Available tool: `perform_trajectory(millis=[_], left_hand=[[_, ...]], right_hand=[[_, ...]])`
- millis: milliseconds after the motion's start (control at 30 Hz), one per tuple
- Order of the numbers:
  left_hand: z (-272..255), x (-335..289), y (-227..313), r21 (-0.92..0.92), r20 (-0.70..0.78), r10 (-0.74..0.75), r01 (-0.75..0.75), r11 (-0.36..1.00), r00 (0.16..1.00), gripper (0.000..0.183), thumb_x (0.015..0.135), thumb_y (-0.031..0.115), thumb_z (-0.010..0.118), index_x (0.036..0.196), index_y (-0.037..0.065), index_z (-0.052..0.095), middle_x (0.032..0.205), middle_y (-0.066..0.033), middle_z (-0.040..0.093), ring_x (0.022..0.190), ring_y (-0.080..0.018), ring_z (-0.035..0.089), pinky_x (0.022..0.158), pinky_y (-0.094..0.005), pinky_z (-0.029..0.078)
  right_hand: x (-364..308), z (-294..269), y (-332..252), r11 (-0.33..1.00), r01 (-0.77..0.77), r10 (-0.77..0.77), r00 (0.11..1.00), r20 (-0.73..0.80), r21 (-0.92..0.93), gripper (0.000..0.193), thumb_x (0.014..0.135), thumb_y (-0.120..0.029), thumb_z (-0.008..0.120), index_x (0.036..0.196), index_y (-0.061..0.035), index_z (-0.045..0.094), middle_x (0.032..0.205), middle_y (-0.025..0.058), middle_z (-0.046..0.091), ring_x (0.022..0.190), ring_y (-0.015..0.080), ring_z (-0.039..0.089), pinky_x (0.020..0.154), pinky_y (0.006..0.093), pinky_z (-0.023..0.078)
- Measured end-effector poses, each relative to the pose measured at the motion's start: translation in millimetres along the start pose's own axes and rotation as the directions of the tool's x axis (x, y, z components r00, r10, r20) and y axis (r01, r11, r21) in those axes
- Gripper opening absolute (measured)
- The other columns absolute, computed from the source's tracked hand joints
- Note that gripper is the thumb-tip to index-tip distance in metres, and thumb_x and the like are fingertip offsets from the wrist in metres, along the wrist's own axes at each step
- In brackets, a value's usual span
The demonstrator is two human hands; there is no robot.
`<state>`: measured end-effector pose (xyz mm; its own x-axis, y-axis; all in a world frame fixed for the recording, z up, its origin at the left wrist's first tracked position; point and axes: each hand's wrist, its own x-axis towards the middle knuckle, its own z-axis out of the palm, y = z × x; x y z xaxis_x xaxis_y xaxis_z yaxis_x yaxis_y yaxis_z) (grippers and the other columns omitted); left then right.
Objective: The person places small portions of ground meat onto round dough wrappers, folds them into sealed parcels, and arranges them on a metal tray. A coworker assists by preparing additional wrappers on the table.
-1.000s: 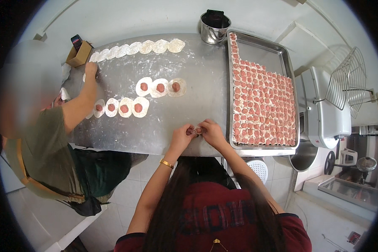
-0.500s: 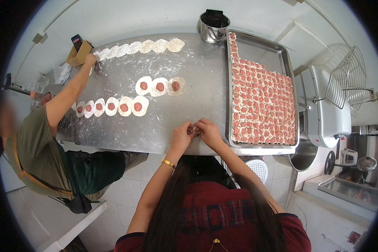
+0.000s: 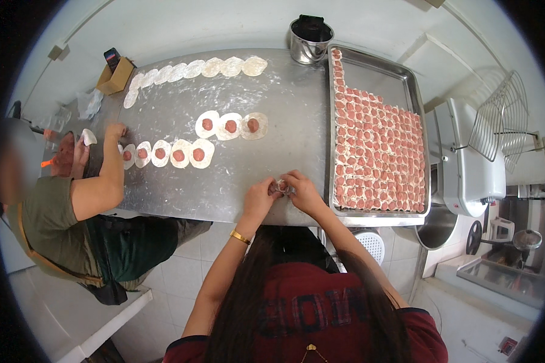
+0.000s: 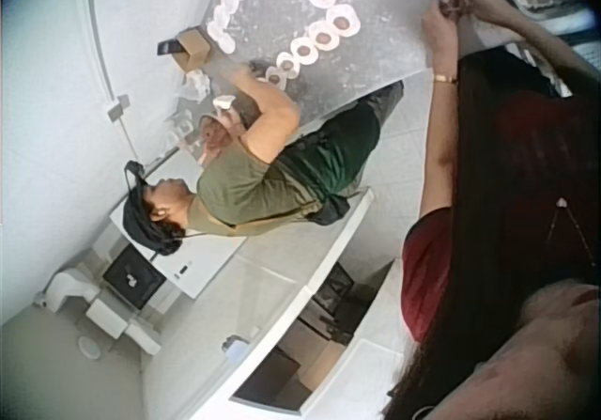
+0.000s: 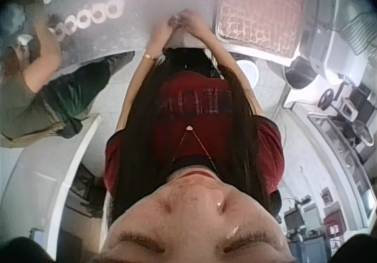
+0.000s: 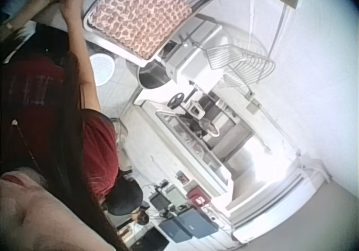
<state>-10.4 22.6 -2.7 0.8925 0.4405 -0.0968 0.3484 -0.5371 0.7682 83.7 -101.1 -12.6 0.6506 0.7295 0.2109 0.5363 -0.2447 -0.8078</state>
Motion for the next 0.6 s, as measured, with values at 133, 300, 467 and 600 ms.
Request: perform_trajectory(millis=[133,300,467,600], left_hand=[[1,0,-3,-0.05,-0.05,0.028,-0.03,0.998,0.998,0.02,0.071,0.01,0.071,0.085,0.005,0.057,0.074,-0.0126,0.064,0.07,-0.0302,0.062,0.062,-0.039,0.048],[0,0,-5,-0.055,-0.023,0.002,-0.004,0.998,1.0,0.023,0.071,0.003,0.07,0.092,0.001,0.06,0.079,-0.0143,0.065,0.072,-0.0272,0.065,0.065,-0.0337,0.051],[-5,-5,-21,-0.171,-0.124,-0.033,0.011,0.985,0.992,0.022,0.071,0.004,0.07,0.091,0.0,0.06,0.077,-0.0163,0.063,0.07,-0.0287,0.063,0.063,-0.0362,0.049],[-16,10,-43,-0.162,-0.316,-0.136,0.088,0.983,0.939,0.02,0.072,0.005,0.069,0.089,-0.002,0.061,0.075,-0.0165,0.063,0.067,-0.0292,0.063,0.063,-0.0363,0.049]], right_hand=[[2,-7,-2,0.996,-0.091,0.087,0.985,0.151,0.016,0.026,0.07,0.007,0.052,0.093,-0.0017,0.061,0.093,0.0164,0.057,0.088,0.0371,0.058,0.076,0.0425,0.047],[3,-9,-3,0.999,-0.031,0.035,0.992,0.121,-0.04,0.038,0.071,0.005,0.054,0.107,-0.0058,0.058,0.102,0.0162,0.055,0.091,0.0383,0.056,0.078,0.0421,0.047],[4,-1,-3,0.98,0.112,-0.074,0.973,0.22,-0.166,0.041,0.067,0.006,0.057,0.106,-0.0049,0.058,0.099,0.0135,0.056,0.087,0.0356,0.057,0.077,0.0403,0.048],[7,-5,6,0.998,0.032,-0.021,0.973,0.23,-0.047,0.036,0.065,0.005,0.059,0.1,-0.0039,0.061,0.09,0.0105,0.057,0.084,0.0319,0.058,0.075,0.0389,0.048]])
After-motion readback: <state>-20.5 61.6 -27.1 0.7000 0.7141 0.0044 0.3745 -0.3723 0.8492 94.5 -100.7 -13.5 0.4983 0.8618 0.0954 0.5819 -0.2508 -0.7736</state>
